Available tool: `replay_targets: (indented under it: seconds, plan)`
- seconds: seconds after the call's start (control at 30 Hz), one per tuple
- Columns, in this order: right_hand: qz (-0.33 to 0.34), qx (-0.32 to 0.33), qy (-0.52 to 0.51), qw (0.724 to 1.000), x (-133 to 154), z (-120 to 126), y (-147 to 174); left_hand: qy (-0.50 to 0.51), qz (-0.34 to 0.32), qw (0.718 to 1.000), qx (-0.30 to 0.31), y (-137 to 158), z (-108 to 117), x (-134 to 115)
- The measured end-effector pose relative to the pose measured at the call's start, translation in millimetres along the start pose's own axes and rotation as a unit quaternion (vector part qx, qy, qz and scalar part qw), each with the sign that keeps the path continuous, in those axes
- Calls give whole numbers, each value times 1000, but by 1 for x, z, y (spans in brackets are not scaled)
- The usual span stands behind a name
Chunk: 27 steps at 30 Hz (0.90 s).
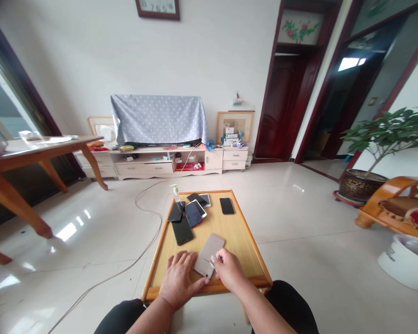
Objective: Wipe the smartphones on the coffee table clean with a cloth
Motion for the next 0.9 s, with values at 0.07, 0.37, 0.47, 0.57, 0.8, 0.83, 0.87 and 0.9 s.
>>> replay_targets:
  seconds: [0.07,0.37,0.47,0.57,0.8,0.83,0.87,0.9]
  plan:
    - [58,-52,22,997,5,3,2,-8,13,1000,-2,0,0,0]
    - [314,-25,196,928,38,-15,41,-34,60,998,-11,-1,-2,-1]
    - [317,12,220,923,36,-26,47,-26,66,997,-14,-1,-5,2]
    - [280,5,206,938,32,-19,36,-23,75,997,-13,-2,-8,5]
    - [149,-98,168,970,40,-1,6,-21,70,997,-7,-4,-11,6]
    - [161,-92,174,967,44,-7,9,-21,70,997,-11,-4,-12,6]
    - [183,-77,184,963,49,-15,14,-20,72,997,-16,-4,-13,7]
    - [213,-54,194,956,53,-23,20,-19,75,997,-20,-3,-14,8]
Point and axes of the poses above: each hand's wrist, its own y-axis away from the middle knuckle, its own z-axis out of the back of the hand, x = y × z, the point moved 4 cm from there along -y, towards the middle knuckle, and after that the axes turned 5 degrees about -y, right-handed, at the moved point
